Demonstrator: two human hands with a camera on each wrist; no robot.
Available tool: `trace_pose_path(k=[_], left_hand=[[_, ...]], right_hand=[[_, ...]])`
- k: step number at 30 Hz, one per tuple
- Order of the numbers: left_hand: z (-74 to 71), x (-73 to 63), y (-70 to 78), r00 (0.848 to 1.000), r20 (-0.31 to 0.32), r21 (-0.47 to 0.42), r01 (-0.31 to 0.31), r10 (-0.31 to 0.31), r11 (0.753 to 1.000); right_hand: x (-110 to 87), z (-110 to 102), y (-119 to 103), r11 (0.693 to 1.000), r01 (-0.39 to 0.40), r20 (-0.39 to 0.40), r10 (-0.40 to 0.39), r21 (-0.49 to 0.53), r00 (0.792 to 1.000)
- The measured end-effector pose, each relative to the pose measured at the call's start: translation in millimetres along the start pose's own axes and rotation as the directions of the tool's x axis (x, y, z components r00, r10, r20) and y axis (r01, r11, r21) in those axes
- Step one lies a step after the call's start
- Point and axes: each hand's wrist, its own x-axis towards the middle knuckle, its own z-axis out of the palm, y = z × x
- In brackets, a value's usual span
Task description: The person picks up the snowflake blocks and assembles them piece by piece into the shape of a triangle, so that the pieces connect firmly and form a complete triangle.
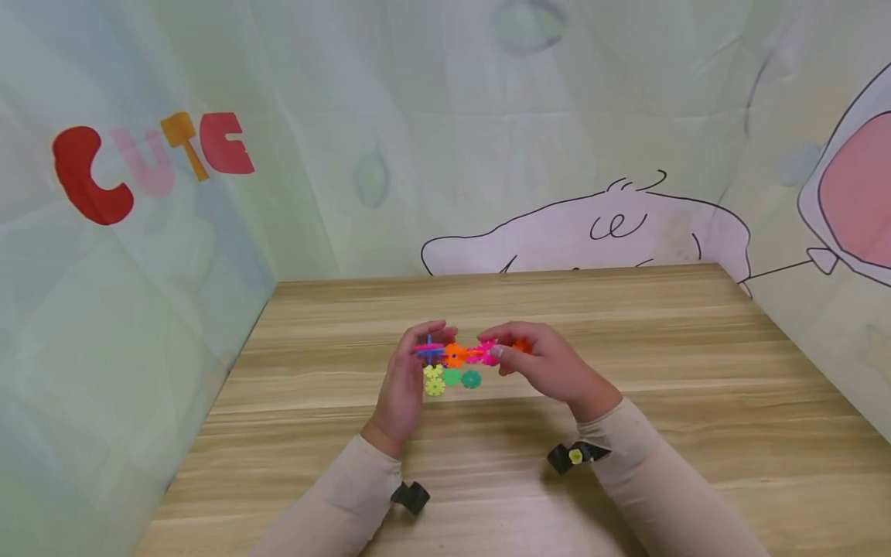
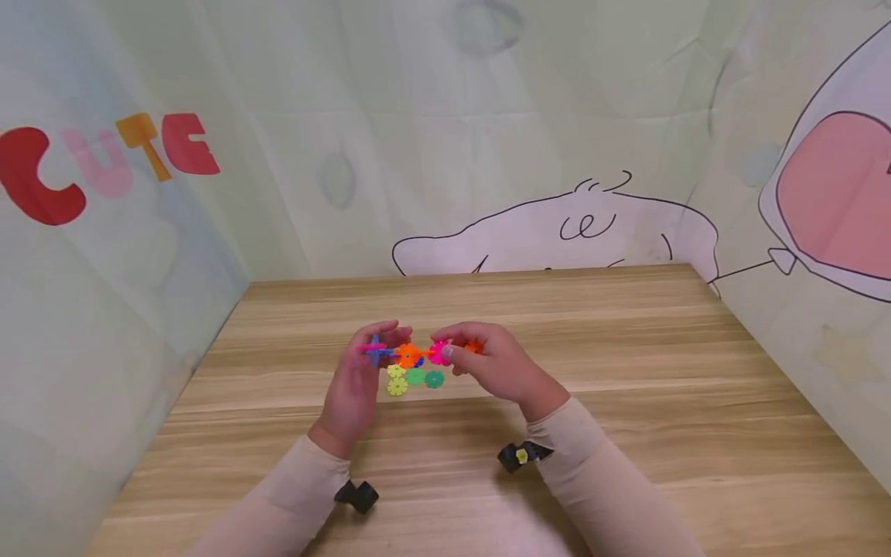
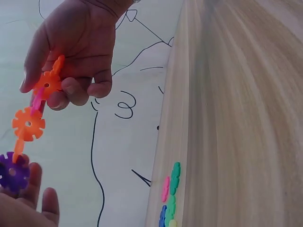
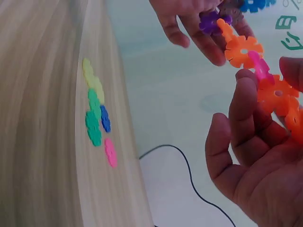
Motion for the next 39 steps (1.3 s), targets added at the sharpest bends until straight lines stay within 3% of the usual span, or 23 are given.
trace_pose_path(k=[2, 4, 9, 14, 18, 26, 34, 39], left_hand=[[-0.1, -0.7, -1.5, 0.998, -0.006, -0.016, -0.068, 0.068, 0.998], [0.4, -0.9, -1.8, 0.996, -0.022, -0.014, -0.088, 0.087, 0.996], [1.9, -0.1, 0.8, 0.995, -0.089, 0.034, -0.051, 0.054, 0.998], [1.1, 1.8, 1.7, 0.987, -0.144, 0.069, -0.058, 0.067, 0.996], [0.8, 2.2, 0.9, 0.982, -0.178, 0.084, -0.046, 0.061, 0.995], [1.0, 1.4, 0.9, 0.970, -0.238, 0.064, 0.069, -0.052, 0.996], [0.4, 1.8, 1.6, 0.965, -0.240, 0.042, 0.117, -0.104, 0.992], [1.0, 2.8, 3.5, 0.960, -0.258, -0.003, 0.113, -0.110, 0.994]], right_hand=[[0.8, 2.3, -0.7, 0.995, -0.059, 0.009, 0.058, 0.076, 0.998], [1.4, 5.5, -1.6, 0.982, -0.112, 0.022, 0.110, 0.155, 0.994], [2.0, 13.6, -2.5, 0.939, -0.199, 0.088, 0.181, 0.281, 0.980], [1.7, 19.9, -5.5, 0.904, -0.259, 0.138, 0.224, 0.341, 0.965], [1.7, 22.5, -5.9, 0.890, -0.284, 0.174, 0.235, 0.357, 0.956], [1.4, 20.5, -5.1, 0.907, -0.314, 0.232, 0.253, 0.281, 0.939], [2.7, 22.1, -2.0, 0.903, -0.295, 0.210, 0.238, 0.313, 0.948], [3.5, 24.6, -1.5, 0.894, -0.280, 0.206, 0.218, 0.350, 0.954]])
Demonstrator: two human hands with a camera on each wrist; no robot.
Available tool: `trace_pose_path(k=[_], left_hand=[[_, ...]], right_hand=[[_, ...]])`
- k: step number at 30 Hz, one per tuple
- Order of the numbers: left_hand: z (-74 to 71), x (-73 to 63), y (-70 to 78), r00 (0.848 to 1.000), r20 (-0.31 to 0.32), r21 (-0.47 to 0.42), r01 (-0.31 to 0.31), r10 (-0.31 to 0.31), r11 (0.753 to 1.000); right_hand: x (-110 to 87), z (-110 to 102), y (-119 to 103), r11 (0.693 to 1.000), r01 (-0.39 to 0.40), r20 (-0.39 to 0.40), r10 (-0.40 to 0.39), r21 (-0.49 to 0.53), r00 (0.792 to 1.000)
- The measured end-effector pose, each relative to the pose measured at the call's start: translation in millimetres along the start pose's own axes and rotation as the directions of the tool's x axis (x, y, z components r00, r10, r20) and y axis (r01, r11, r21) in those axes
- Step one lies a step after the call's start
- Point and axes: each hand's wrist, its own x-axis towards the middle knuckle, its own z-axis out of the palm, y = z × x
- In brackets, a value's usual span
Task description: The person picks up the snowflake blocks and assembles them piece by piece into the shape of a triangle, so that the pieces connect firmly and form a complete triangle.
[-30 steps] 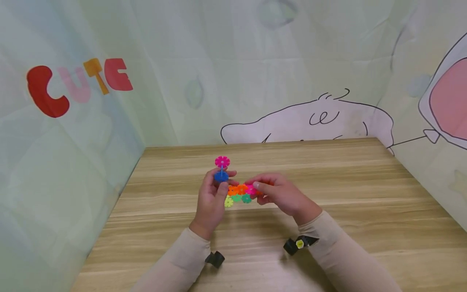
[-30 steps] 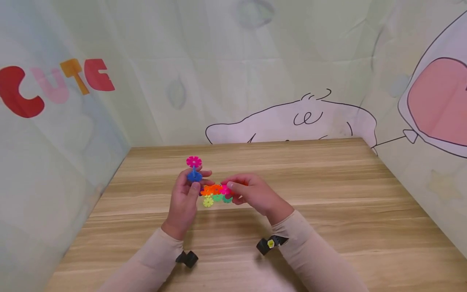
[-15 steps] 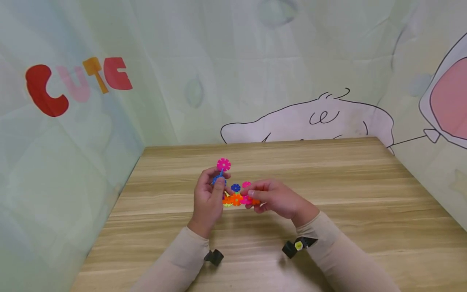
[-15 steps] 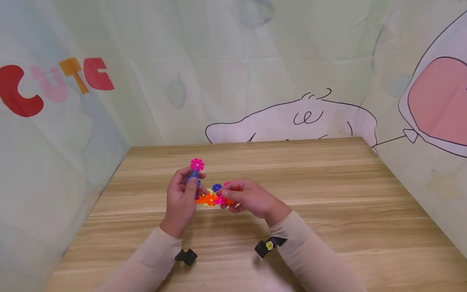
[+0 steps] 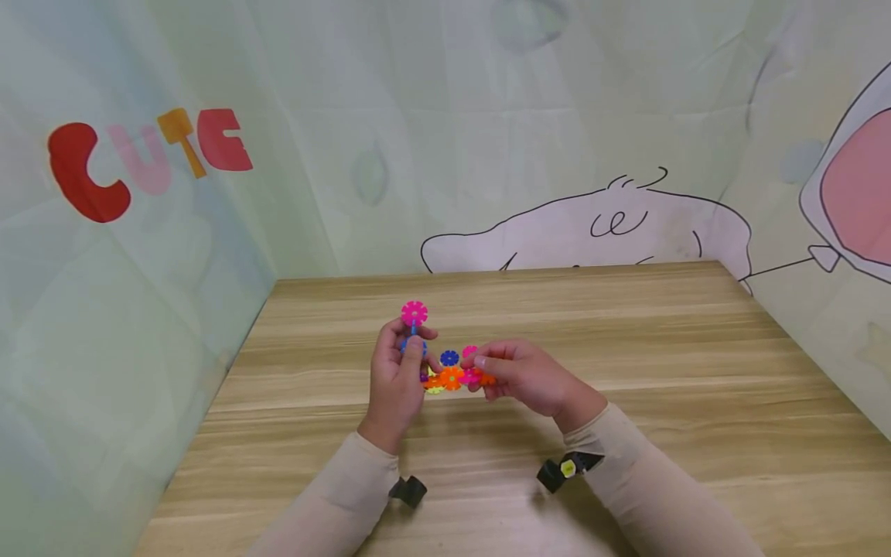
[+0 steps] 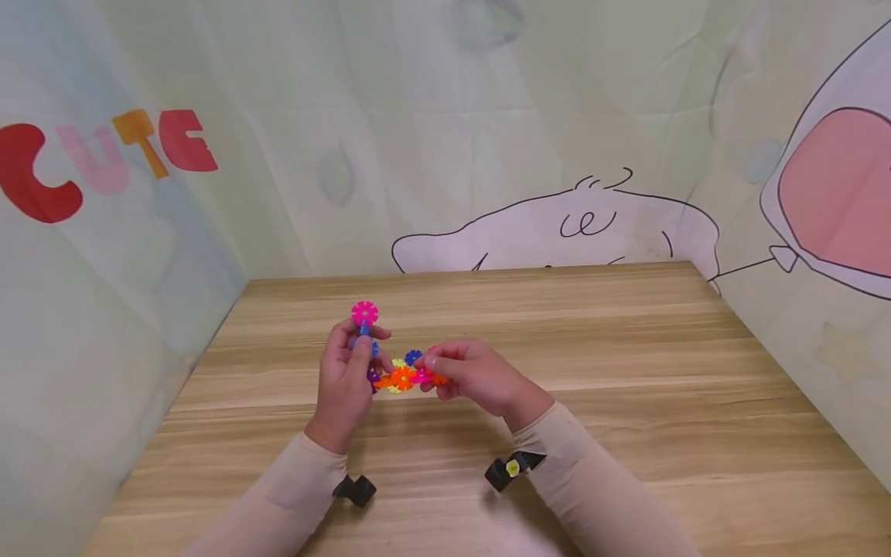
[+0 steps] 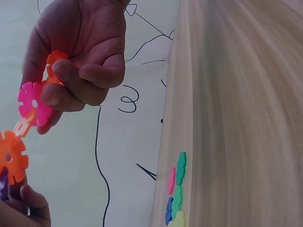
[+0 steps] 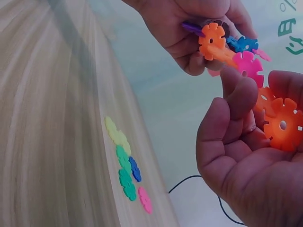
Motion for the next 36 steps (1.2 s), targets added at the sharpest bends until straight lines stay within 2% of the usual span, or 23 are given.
trace_pose_path(k=[9, 18, 21, 26, 29, 31, 33, 36], left_hand=[[1.4, -3.3, -2.3, 0.999, -0.036, -0.035, 0.000, -0.001, 0.999], [1.2, -1.0, -3.5, 0.996, -0.094, -0.078, -0.009, 0.002, 0.997], [1.2, -0.3, -2.3, 0.995, -0.102, -0.093, -0.005, -0.005, 0.996], [1.0, 0.1, -0.1, 0.995, -0.098, -0.100, 0.011, -0.021, 0.995], [0.7, -0.9, 0.3, 0.995, -0.088, -0.097, 0.029, -0.038, 0.995], [0.3, -1.5, 0.1, 0.996, -0.076, -0.102, 0.042, -0.050, 0.994], [0.0, -1.9, -0.3, 0.996, -0.064, -0.115, 0.047, -0.055, 0.992], [-0.2, -2.3, -1.3, 0.997, -0.051, -0.146, 0.042, -0.050, 0.988]], right_hand=[[1.0, 5.3, 2.5, 1.000, -0.008, 0.006, 0.008, 0.024, 1.000], [2.6, -2.8, 4.0, 0.999, -0.039, 0.023, 0.039, 0.005, 0.999], [3.4, -8.9, 5.2, 0.999, -0.027, -0.006, 0.027, -0.042, 1.000], [8.9, -23.1, 16.5, 0.983, -0.075, -0.146, 0.051, -0.165, 0.988], [12.8, -28.3, 26.7, 0.955, -0.161, -0.192, 0.115, -0.248, 0.975], [14.4, -29.9, 31.6, 0.926, -0.205, -0.168, 0.158, -0.316, 0.973], [15.3, -30.3, 35.1, 0.878, -0.217, -0.126, 0.180, -0.427, 0.976], [15.7, -30.5, 36.5, 0.796, -0.158, -0.032, 0.171, -0.585, 0.985]])
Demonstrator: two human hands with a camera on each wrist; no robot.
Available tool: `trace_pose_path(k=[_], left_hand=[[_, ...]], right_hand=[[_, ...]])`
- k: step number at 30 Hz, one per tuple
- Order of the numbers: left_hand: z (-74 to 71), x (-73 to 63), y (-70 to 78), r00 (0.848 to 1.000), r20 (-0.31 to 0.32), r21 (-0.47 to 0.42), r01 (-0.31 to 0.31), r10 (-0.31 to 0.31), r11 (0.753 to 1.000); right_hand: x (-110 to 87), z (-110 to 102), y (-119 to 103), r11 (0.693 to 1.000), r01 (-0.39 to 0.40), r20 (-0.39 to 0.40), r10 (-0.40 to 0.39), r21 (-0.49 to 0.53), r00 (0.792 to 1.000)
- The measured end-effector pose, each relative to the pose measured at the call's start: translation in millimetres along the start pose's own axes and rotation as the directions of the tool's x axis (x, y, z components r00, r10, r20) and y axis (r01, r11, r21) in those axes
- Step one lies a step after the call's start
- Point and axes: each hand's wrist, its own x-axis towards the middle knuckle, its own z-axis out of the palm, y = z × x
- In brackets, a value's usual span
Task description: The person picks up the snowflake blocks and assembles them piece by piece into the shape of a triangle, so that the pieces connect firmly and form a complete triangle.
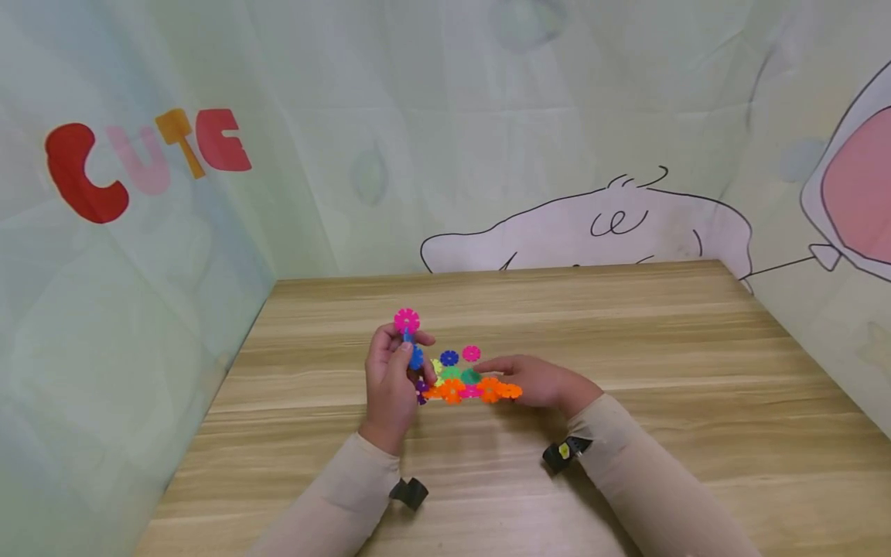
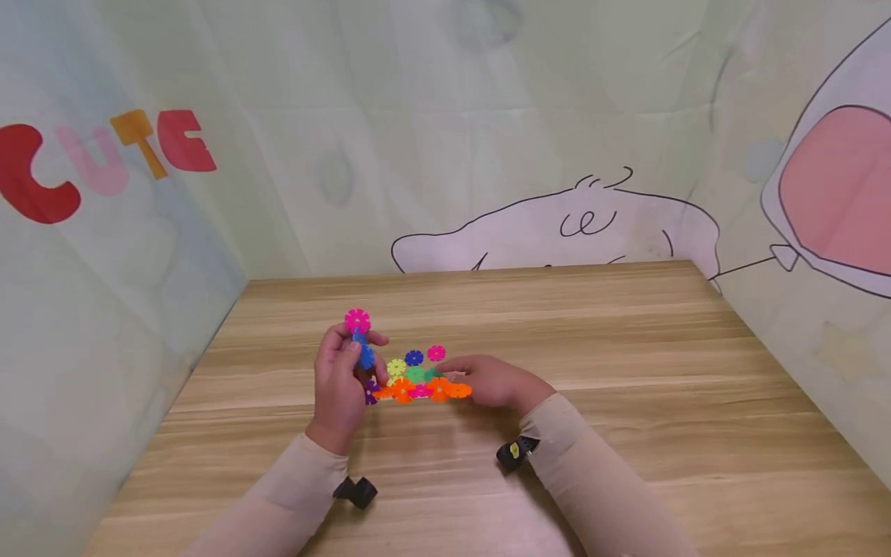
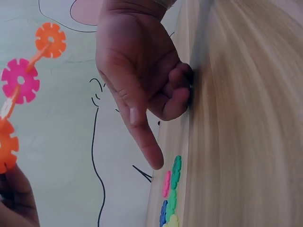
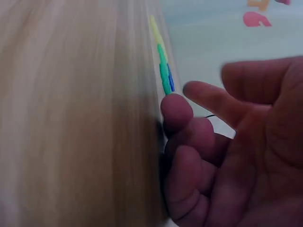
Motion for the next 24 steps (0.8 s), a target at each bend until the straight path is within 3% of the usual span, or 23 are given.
trace_pose_path(k=[3, 7, 16, 20, 24], left_hand=[[0.7, -0.5, -0.3, 1.000, 0.013, -0.016, -0.010, 0.011, 1.000], [1.6, -1.7, 0.1, 1.000, 0.018, -0.015, -0.022, 0.023, 1.000], [0.3, -2.7, -2.8, 0.999, -0.001, -0.026, -0.050, 0.050, 0.998], [0.8, -2.4, -3.6, 0.998, -0.008, -0.028, -0.065, 0.065, 0.997], [1.8, -2.6, -2.9, 0.997, -0.012, -0.029, -0.076, 0.075, 0.997]], right_hand=[[0.1, -0.2, -0.5, 0.980, 0.084, 0.054, -0.075, -0.178, 0.996], [-0.5, -0.4, -0.9, 0.949, 0.146, 0.078, -0.129, -0.279, 0.989], [-3.9, -0.9, -3.5, 0.934, 0.127, -0.051, -0.152, -0.333, 0.987], [-4.1, 1.0, -4.3, 0.941, 0.116, -0.057, -0.141, -0.318, 0.988], [-4.4, 3.3, -4.6, 0.929, 0.120, -0.053, -0.148, -0.351, 0.988]])
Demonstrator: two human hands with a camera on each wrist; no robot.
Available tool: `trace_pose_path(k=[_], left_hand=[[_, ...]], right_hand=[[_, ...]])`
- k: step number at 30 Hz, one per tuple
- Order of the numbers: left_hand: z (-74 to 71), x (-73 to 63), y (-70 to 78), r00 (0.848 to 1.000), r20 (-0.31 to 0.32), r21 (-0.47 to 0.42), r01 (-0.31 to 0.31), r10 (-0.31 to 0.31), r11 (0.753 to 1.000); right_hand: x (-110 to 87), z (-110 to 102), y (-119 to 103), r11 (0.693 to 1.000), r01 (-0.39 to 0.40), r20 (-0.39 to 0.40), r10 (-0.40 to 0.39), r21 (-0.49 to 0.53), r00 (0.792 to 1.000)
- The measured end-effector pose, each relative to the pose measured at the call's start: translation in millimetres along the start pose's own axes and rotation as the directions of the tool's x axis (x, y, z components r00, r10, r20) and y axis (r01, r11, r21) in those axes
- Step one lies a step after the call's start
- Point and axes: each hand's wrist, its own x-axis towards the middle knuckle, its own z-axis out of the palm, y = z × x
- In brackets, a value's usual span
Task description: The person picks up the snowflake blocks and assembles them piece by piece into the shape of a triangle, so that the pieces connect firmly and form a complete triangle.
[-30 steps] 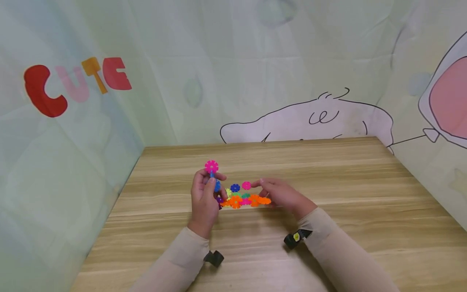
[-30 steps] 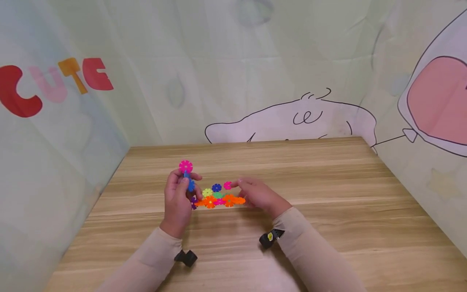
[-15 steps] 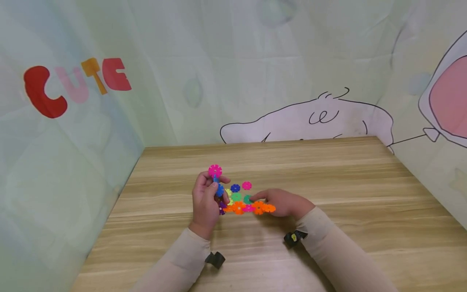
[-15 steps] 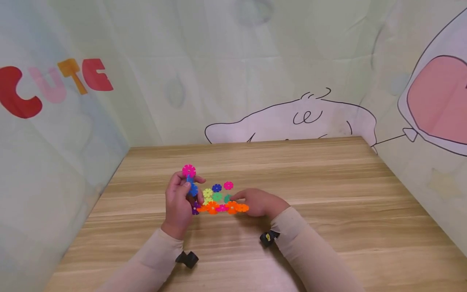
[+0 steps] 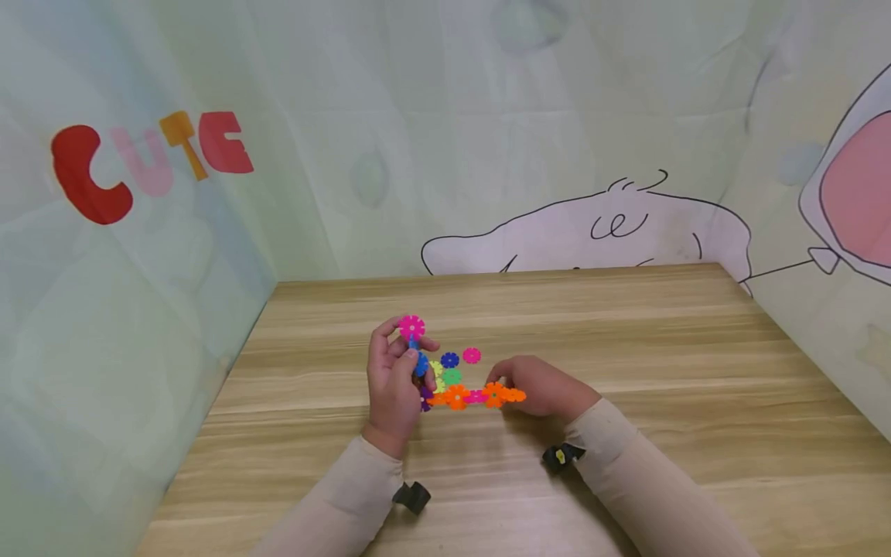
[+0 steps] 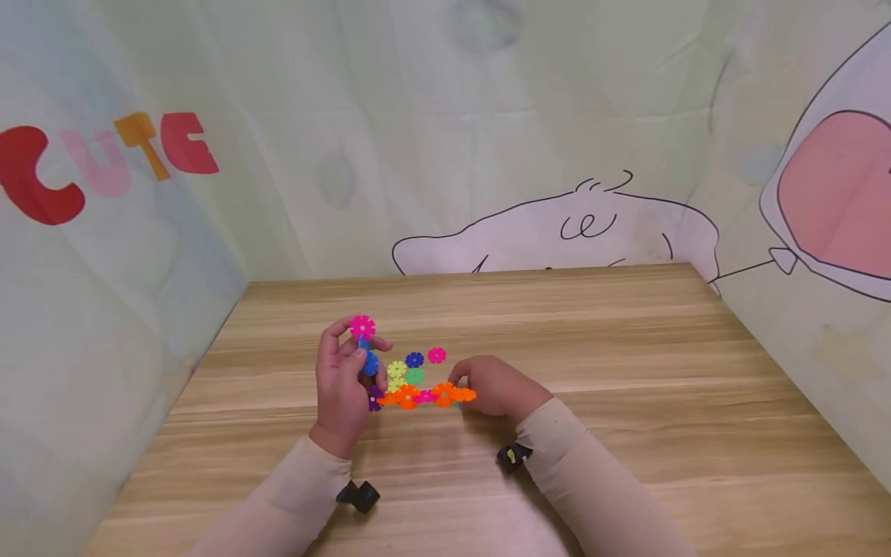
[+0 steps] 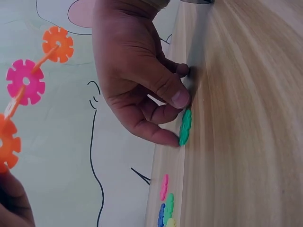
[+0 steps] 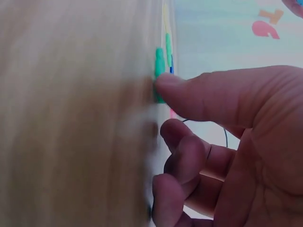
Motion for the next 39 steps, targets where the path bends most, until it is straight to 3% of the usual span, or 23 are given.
trace_pose_path(k=[8, 16, 19, 22, 25, 30, 35, 39], left_hand=[[1.6, -1.4, 1.9, 1.000, 0.021, 0.019, -0.024, 0.024, 1.000], [1.1, -2.5, -0.1, 0.998, 0.028, 0.035, -0.053, 0.052, 0.998], [0.7, -2.7, -0.7, 0.998, 0.025, 0.043, -0.063, 0.062, 0.997], [0.4, -3.3, -1.0, 0.997, 0.025, 0.053, -0.074, 0.073, 0.996], [0.3, -4.1, -1.2, 0.996, 0.030, 0.054, -0.089, 0.087, 0.995], [1.3, -4.8, -3.0, 0.990, 0.045, 0.056, -0.136, 0.133, 0.989], [3.8, -5.9, -4.9, 0.976, 0.078, 0.072, -0.209, 0.203, 0.975], [5.3, -7.4, -5.7, 0.954, 0.138, 0.079, -0.278, 0.266, 0.957]], right_hand=[[-2.1, -0.2, 3.1, 0.997, 0.078, -0.006, -0.077, 0.014, 0.997], [-1.2, -2.4, 6.0, 0.994, 0.077, 0.008, -0.078, 0.079, 0.997], [-0.6, -5.4, 4.8, 0.981, 0.036, -0.008, -0.035, 0.192, 0.999], [-0.6, -10.0, 0.8, 0.916, -0.024, -0.066, 0.055, 0.400, 0.996], [-3.8, -17.2, -7.0, 0.837, -0.014, -0.155, 0.118, 0.547, 0.981], [-14.0, -29.7, -25.4, 0.764, 0.097, -0.291, 0.122, 0.638, 0.949], [-23.0, -33.4, -43.4, 0.692, 0.149, -0.313, 0.116, 0.706, 0.943], [-27.6, -31.5, -57.0, 0.645, 0.179, -0.320, 0.106, 0.743, 0.941]])
